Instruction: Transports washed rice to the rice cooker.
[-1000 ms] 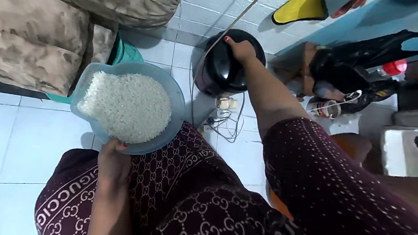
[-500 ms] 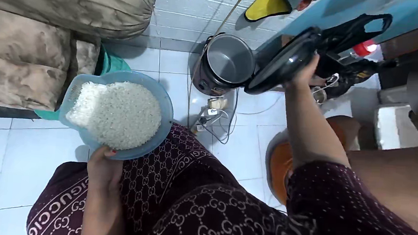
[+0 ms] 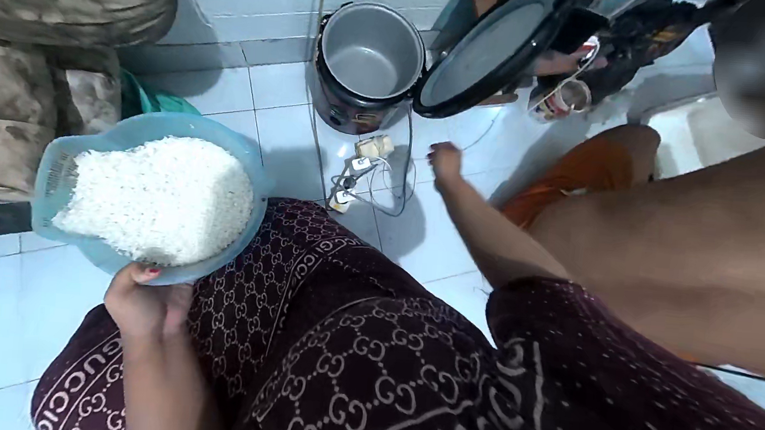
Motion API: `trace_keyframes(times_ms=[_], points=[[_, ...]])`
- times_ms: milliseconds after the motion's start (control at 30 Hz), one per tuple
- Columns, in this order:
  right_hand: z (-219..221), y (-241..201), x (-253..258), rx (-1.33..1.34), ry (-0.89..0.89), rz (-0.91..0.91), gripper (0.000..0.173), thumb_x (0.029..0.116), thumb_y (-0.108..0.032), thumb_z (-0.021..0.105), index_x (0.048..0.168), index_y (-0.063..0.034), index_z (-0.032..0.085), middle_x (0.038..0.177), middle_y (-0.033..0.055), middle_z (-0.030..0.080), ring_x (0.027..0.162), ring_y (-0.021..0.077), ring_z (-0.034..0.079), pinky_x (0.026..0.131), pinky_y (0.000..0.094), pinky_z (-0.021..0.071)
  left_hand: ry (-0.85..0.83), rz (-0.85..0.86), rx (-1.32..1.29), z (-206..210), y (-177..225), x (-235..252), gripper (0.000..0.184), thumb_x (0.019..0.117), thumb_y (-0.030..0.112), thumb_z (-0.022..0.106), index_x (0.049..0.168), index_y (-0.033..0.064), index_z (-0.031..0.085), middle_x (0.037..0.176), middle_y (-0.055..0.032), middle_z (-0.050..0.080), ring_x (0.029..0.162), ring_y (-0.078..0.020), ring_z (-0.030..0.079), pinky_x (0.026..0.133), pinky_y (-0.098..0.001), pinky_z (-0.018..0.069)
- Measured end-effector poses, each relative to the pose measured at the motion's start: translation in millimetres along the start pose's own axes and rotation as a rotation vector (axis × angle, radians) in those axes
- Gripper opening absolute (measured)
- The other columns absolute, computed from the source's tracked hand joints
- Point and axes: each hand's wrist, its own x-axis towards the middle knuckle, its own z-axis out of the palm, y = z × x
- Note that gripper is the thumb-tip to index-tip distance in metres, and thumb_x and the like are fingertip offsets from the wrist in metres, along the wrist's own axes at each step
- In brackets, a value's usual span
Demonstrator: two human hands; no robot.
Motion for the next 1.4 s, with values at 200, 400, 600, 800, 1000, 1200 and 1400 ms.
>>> trace_keyframes(times_ms=[200,400,600,800,1000,1200,1400], points=[[78.3,89.4,-3.9,-0.561,-0.603,-0.257,0.032,0.1050,-0.023,0.059,0.123,0.0007,0.070,0.122,0.0257,0.070,0.119,0.0425,0.065,0.105,0.0643,0.0472,0.011,0.042,0.014,-4.4,-2.2,-22.9,0.029,0.0751,0.018,0.052,0.104,0.0141,0.052,0.099,-0.0078,0.069,0.091,-0.0268,0.071,0.072,-0.0532,0.0602],[129.2,58.8,-7.8,-0.692,-0.571,-0.302,0.051,0.1078,-0.046,0.050,0.125,-0.0020,0.069,0.126,0.0243,0.069,0.122,0.0421,0.064,0.102,0.0639,0.0498,0.110,0.053,-0.030,10.5,-17.2,-74.1,0.027,0.0689,0.021,0.065,0.096,0.0177,0.062,0.094,-0.0048,0.074,0.087,-0.0227,0.073,0.067,-0.0501,0.0619],[146.7,54.6,-4.7,-0.984,-0.735,-0.408,0.041,0.1107,-0.019,0.041,0.143,0.0007,0.057,0.145,0.0267,0.057,0.136,0.0447,0.053,0.112,0.0620,0.0428,0.130,-0.007,-0.145,18.4,-28.5,-120.4,0.032,0.0634,0.022,0.080,0.095,0.0185,0.073,0.098,-0.0064,0.075,0.092,-0.0247,0.074,0.076,-0.0548,0.0615],[147.5,50.1,2.3,-1.010,-0.791,-0.385,0.042,0.1118,-0.023,0.038,0.140,-0.0007,0.059,0.144,0.0241,0.059,0.135,0.0428,0.055,0.108,0.0629,0.0451,0.157,0.105,-0.133,38.1,-34.5,-149.8,0.026,0.0661,0.014,0.077,0.092,0.0163,0.075,0.097,-0.0051,0.076,0.095,-0.0171,0.074,0.084,-0.0427,0.0618],[134.6,37.2,1.5,-0.978,-0.836,-0.398,0.046,0.1133,-0.029,0.036,0.142,-0.0002,0.057,0.145,0.0261,0.057,0.135,0.0452,0.055,0.106,0.0665,0.0449,0.140,0.101,-0.144,34.7,-32.5,-155.4,0.031,0.0661,0.018,0.080,0.096,0.0158,0.073,0.100,-0.0075,0.075,0.097,-0.0231,0.074,0.080,-0.0524,0.0617],[86.7,67.5,-3.6,-0.753,-0.709,-0.419,0.045,0.1095,-0.035,0.049,0.120,0.0031,0.069,0.123,0.0265,0.068,0.122,0.0429,0.063,0.106,0.0596,0.0479,0.160,0.132,-0.105,39.3,-10.3,-140.5,0.035,0.0665,0.020,0.076,0.100,0.0151,0.067,0.103,-0.0112,0.073,0.099,-0.0296,0.071,0.081,-0.0578,0.0595],[29.7,113.7,-22.1,-0.691,-0.654,-0.414,0.035,0.1073,-0.024,0.050,0.123,0.0024,0.068,0.127,0.0245,0.066,0.128,0.0388,0.059,0.113,0.0513,0.0437,0.001,0.097,-0.183,40.2,21.3,-123.0,0.052,0.0742,0.026,0.077,0.119,0.0072,0.058,0.119,-0.0229,0.067,0.110,-0.0423,0.067,0.091,-0.0633,0.0559]])
